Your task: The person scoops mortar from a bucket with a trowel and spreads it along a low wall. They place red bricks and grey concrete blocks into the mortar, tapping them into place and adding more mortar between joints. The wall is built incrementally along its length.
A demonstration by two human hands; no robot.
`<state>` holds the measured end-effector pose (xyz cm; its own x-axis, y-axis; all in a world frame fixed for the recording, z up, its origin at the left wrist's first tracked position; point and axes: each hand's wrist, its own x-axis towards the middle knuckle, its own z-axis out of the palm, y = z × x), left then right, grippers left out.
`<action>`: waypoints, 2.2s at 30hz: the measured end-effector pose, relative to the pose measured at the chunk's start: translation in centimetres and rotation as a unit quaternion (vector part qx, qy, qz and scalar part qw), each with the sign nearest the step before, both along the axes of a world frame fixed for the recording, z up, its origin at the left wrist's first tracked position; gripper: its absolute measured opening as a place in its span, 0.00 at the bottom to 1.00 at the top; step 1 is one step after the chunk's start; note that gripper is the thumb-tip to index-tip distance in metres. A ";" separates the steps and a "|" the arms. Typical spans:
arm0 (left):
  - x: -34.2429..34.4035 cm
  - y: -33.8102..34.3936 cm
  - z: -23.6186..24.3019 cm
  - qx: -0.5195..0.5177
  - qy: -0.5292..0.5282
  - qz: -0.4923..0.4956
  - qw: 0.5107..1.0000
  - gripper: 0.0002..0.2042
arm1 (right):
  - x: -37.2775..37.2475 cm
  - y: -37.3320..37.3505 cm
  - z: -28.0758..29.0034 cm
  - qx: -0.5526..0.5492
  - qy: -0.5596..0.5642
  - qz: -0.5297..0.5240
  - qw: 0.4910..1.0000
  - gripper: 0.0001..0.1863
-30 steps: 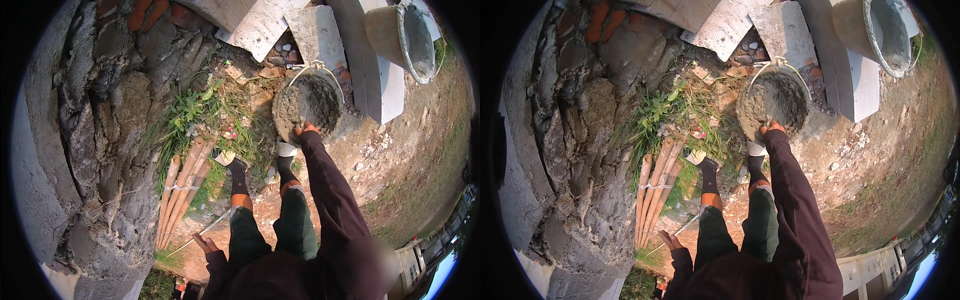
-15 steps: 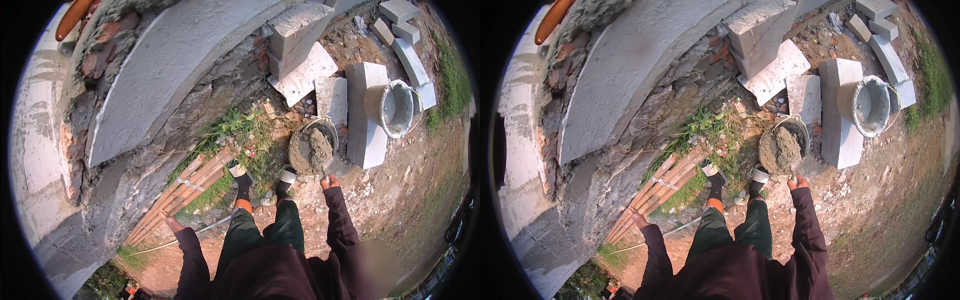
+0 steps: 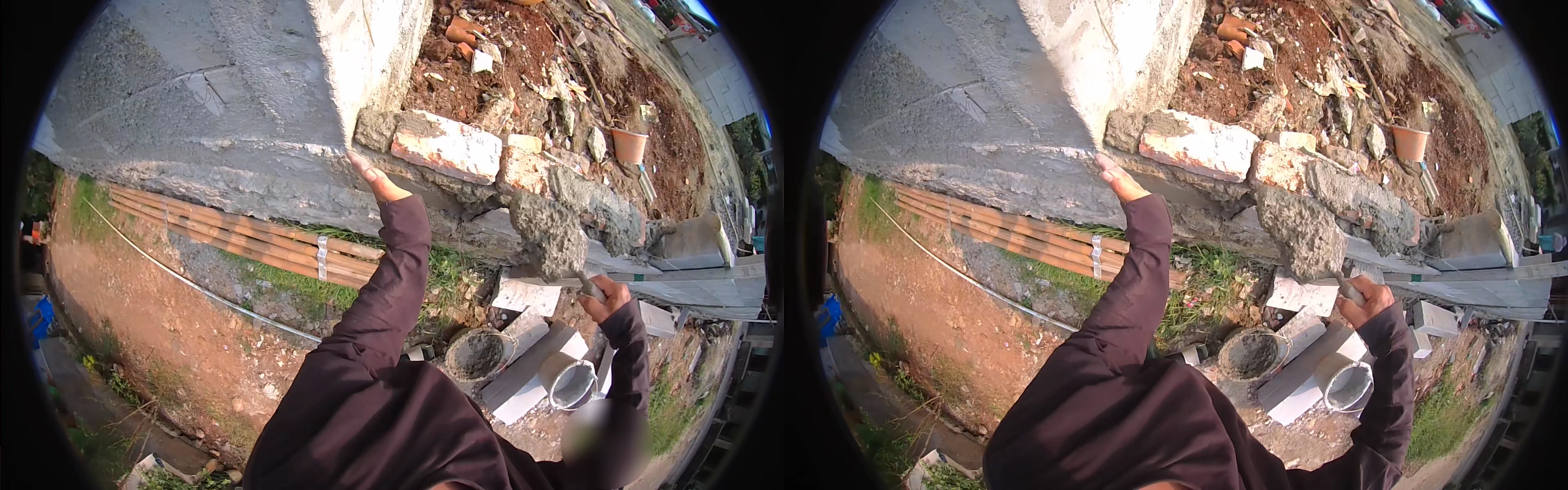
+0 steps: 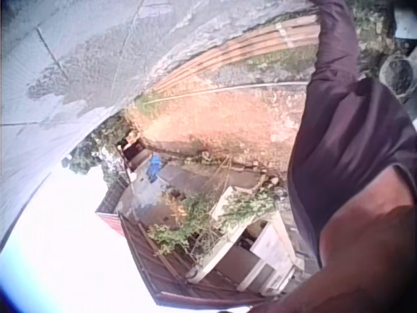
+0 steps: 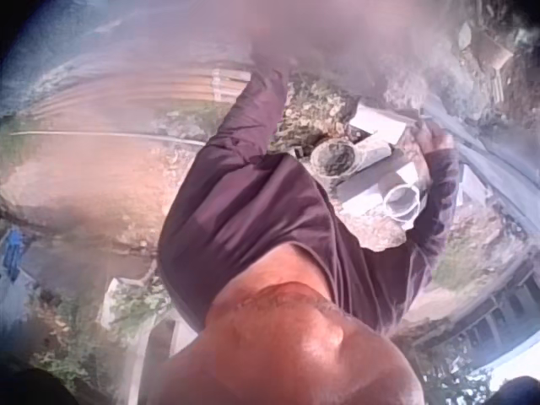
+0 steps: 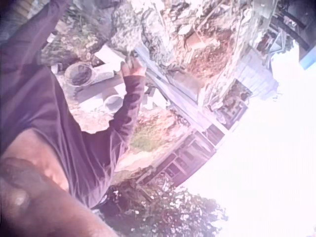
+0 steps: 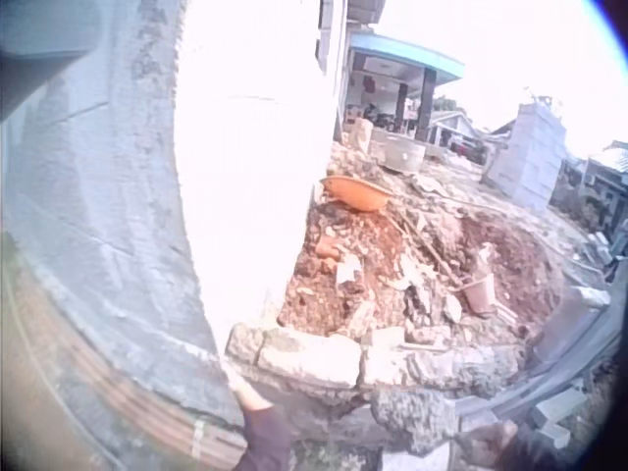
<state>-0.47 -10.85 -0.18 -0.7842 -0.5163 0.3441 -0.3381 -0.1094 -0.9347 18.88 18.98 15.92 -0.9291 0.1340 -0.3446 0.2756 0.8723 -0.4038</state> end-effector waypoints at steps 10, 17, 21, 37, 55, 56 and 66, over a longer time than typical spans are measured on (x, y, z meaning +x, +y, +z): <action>-4.9 2.3 -0.1 0.196 0.044 0.033 0.979 0.30 | -18.9 -16.4 1.2 0.221 0.275 0.185 0.917 0.15; -3.4 1.2 1.2 -0.695 -0.616 0.131 0.346 0.40 | -14.1 -13.9 1.8 -0.266 -0.029 -0.134 0.954 0.20; -2.6 0.3 1.4 -0.711 -0.579 0.140 0.374 0.44 | -13.4 -18.0 0.1 -0.385 -0.088 -0.142 0.908 0.24; -2.3 1.0 2.9 -0.686 -0.620 0.088 0.371 0.40 | -17.5 -19.2 0.7 -0.058 -0.032 0.120 0.991 0.19; -0.7 1.5 5.2 -0.748 -0.590 0.071 0.297 0.39 | -14.8 -12.2 -0.7 0.040 0.076 0.106 0.991 0.18; -0.6 1.4 4.6 -0.745 -0.587 0.070 0.309 0.39 | -13.8 -11.9 -1.1 0.104 0.086 0.085 0.987 0.18; 0.2 -3.1 -1.9 -0.724 -0.604 -0.007 0.333 0.43 | -10.7 -15.9 -10.0 0.053 0.256 0.150 0.954 0.17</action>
